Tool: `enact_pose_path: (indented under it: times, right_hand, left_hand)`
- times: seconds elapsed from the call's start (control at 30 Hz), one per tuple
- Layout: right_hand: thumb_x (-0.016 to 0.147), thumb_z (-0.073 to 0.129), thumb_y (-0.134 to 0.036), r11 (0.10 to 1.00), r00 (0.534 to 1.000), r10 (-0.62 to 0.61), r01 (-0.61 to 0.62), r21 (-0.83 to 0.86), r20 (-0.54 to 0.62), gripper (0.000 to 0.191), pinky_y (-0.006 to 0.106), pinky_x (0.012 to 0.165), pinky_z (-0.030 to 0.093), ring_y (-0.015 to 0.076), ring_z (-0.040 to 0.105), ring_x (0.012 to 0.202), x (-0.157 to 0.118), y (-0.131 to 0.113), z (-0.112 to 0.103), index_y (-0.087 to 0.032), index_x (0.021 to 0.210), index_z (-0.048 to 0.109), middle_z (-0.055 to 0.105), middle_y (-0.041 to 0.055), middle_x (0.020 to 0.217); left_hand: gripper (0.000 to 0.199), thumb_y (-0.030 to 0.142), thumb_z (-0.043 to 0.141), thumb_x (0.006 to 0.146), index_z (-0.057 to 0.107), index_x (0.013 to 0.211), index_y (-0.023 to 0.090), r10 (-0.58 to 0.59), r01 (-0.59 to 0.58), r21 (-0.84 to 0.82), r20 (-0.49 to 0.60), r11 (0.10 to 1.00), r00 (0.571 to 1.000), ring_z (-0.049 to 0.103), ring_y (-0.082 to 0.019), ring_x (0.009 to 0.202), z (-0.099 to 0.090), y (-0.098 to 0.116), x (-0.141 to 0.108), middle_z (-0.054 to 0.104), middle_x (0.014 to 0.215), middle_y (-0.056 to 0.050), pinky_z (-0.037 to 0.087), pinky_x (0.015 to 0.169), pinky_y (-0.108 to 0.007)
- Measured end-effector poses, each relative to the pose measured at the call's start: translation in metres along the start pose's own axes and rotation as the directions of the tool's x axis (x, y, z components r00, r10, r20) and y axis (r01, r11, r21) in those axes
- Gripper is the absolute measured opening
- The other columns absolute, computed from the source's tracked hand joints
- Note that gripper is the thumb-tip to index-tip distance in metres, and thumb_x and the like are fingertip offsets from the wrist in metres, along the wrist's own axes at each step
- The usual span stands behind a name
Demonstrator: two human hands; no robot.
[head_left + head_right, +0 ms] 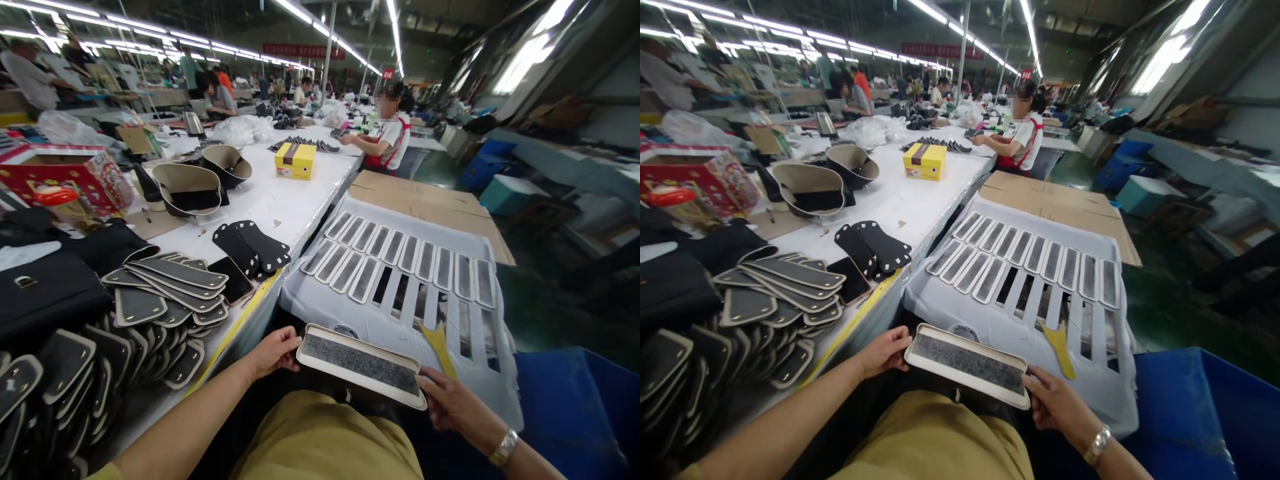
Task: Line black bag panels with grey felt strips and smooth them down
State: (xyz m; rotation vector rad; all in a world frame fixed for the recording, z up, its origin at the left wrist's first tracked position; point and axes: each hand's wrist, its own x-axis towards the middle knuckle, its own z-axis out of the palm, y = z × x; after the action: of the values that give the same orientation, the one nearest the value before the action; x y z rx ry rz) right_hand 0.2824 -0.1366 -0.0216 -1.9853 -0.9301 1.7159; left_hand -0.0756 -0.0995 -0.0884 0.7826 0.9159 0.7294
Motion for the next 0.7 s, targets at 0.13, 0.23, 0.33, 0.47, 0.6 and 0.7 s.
enact_pose_path:
  times: [0.13,0.23,0.33,0.47,0.6,0.7]
  right_hand:
    - [0.08,0.055,-0.043,0.998,0.993,-0.009,0.002,0.064,0.119,0.056,0.015,0.041,0.041,0.0067,0.05,0.041,-0.005,0.0,-0.004,-0.021,0.128,0.035,0.051,-0.007,0.05]
    - [0.082,0.051,-0.043,0.998,0.997,0.012,-0.008,-0.054,0.083,0.054,0.016,0.04,0.042,0.008,0.051,0.04,-0.001,-0.004,-0.006,-0.019,0.128,0.035,0.052,-0.0059,0.05]
    - [0.081,0.052,-0.043,0.983,0.999,-0.017,0.023,-0.181,0.039,0.057,0.018,0.038,0.043,0.0095,0.052,0.039,0.007,-0.006,-0.008,-0.017,0.129,0.036,0.052,-0.0056,0.049]
    - [0.079,0.052,-0.044,0.975,0.995,-0.059,0.075,-0.208,0.081,0.06,0.019,0.037,0.045,0.01,0.053,0.04,0.014,-0.006,-0.014,-0.018,0.13,0.036,0.053,-0.0059,0.052]
    - [0.077,0.052,-0.045,0.984,0.992,-0.055,0.074,-0.165,0.117,0.063,0.021,0.039,0.046,0.0103,0.053,0.041,0.02,-0.003,-0.021,-0.018,0.132,0.034,0.052,-0.0066,0.054]
    - [0.078,0.051,-0.045,0.979,0.987,-0.092,0.114,-0.171,0.131,0.062,0.021,0.038,0.044,0.0087,0.049,0.04,0.021,-0.001,-0.027,-0.017,0.131,0.038,0.048,-0.0074,0.056]
  left_hand:
    - [0.042,0.043,0.067,0.069,0.033,0.07,0.019,-0.021,0.02,0.023,0.016,1.0,1.0,0.048,-0.005,0.041,-0.002,0.0,0.0,0.049,0.051,0.009,0.055,0.05,-0.028]
    - [0.041,0.041,0.068,0.068,0.034,0.068,0.018,-0.005,0.007,0.047,-0.025,0.999,1.0,0.047,-0.006,0.037,-0.001,0.004,0.005,0.047,0.047,0.009,0.05,0.04,-0.022]
    - [0.039,0.04,0.068,0.069,0.035,0.066,0.018,0.039,-0.03,0.143,-0.058,0.989,0.998,0.046,-0.007,0.034,0.003,0.007,0.009,0.048,0.047,0.008,0.044,0.033,-0.018]
    - [0.037,0.042,0.061,0.075,0.035,0.065,0.019,0.072,-0.042,0.281,-0.098,0.959,0.993,0.046,-0.007,0.035,0.008,0.009,0.013,0.047,0.049,0.008,0.038,0.033,-0.016]
    - [0.036,0.043,0.055,0.08,0.033,0.065,0.019,-0.001,0.031,0.3,-0.098,0.953,0.995,0.05,-0.008,0.04,0.009,0.01,0.014,0.048,0.051,0.008,0.034,0.036,-0.015]
    - [0.037,0.045,0.055,0.079,0.032,0.066,0.019,-0.066,0.096,0.296,-0.11,0.95,0.992,0.044,-0.007,0.04,0.008,0.011,0.013,0.044,0.053,0.008,0.034,0.037,-0.016]
